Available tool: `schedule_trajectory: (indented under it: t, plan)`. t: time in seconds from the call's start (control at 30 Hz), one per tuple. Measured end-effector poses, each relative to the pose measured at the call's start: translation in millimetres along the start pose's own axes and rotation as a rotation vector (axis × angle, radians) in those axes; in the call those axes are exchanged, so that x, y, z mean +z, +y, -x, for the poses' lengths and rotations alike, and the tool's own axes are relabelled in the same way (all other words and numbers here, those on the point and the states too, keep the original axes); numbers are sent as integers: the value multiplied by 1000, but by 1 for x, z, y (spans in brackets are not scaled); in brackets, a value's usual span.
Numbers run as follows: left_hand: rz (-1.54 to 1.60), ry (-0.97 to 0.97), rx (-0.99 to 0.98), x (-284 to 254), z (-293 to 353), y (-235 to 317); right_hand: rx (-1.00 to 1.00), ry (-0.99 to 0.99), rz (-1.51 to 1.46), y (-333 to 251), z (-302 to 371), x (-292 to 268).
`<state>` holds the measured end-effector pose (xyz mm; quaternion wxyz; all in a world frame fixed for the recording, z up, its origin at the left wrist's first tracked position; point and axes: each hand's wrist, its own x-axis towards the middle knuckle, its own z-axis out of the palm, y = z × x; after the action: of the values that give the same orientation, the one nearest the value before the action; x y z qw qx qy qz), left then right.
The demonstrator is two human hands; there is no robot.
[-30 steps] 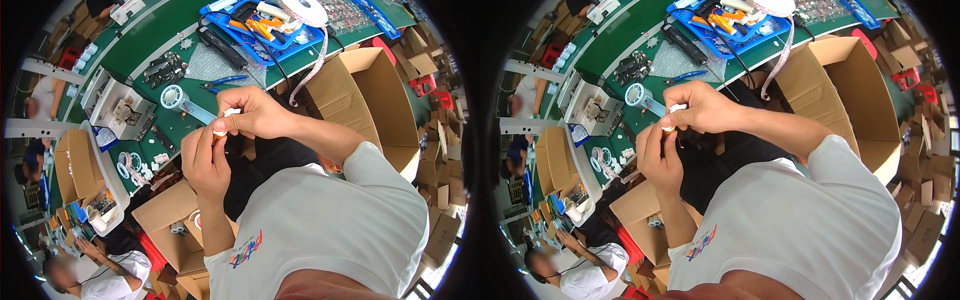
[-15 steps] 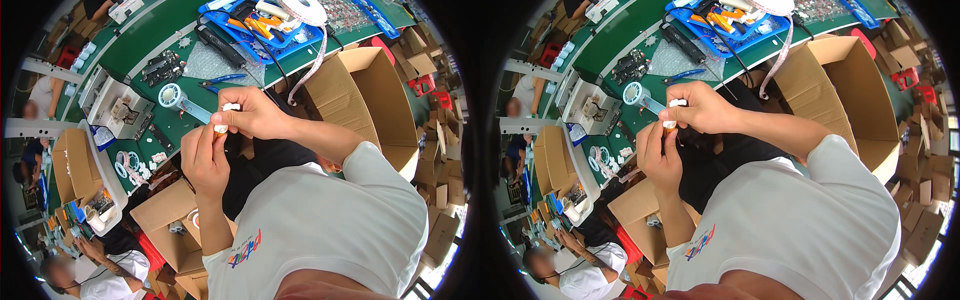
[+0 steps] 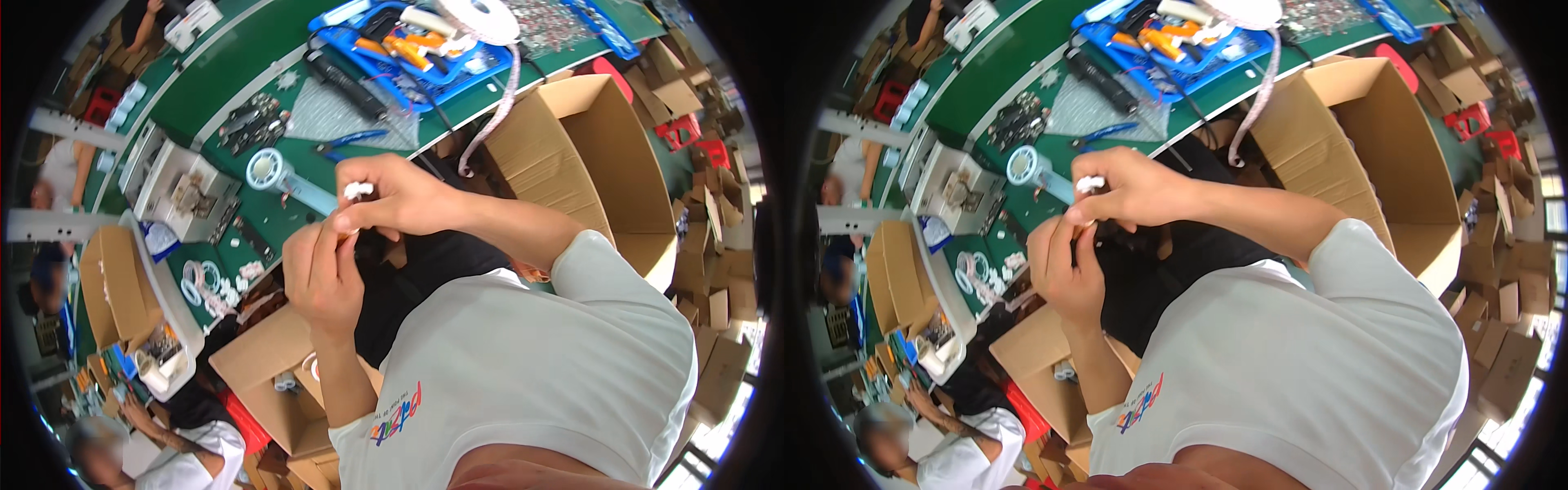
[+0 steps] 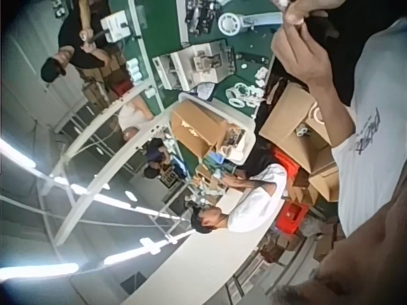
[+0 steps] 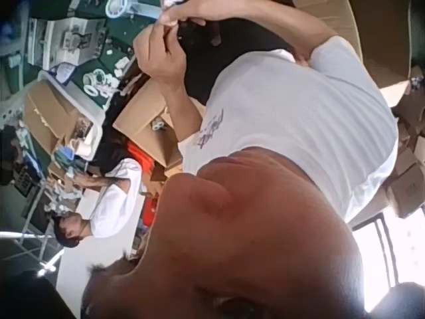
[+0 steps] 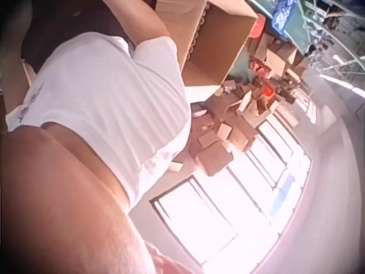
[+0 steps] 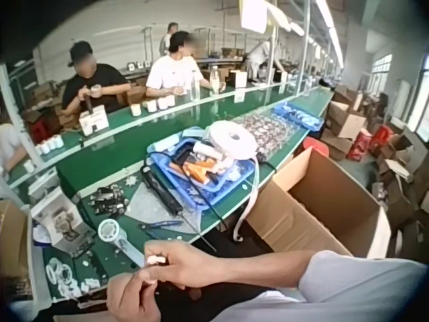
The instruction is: Assemble and pack small electronic components into cardboard boxes on a production line.
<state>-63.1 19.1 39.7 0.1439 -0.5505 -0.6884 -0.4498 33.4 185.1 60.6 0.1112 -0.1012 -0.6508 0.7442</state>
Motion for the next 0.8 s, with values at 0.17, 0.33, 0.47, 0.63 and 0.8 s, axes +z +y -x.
schedule_trajectory:
  t: [0.17, 0.33, 0.47, 0.63, 0.8]
  plan:
    - [24, 21, -27, 4, 1, 0, 40, 49, -31, 4, -2, 2]
    - [32, -11, -55, 2, -6, 2, -58, 6, -6, -3, 3, -2]
    - [22, -9, -53, -1, -3, 2, -62, -31, -39, -5, -1, -4]
    - [-9, 87, -51, -3, 4, 1, 12, -32, -227, -1, -3, 10]
    - [99, 79, -85, -27, 32, 14, -189, 125, -217, 0, 3, -10]
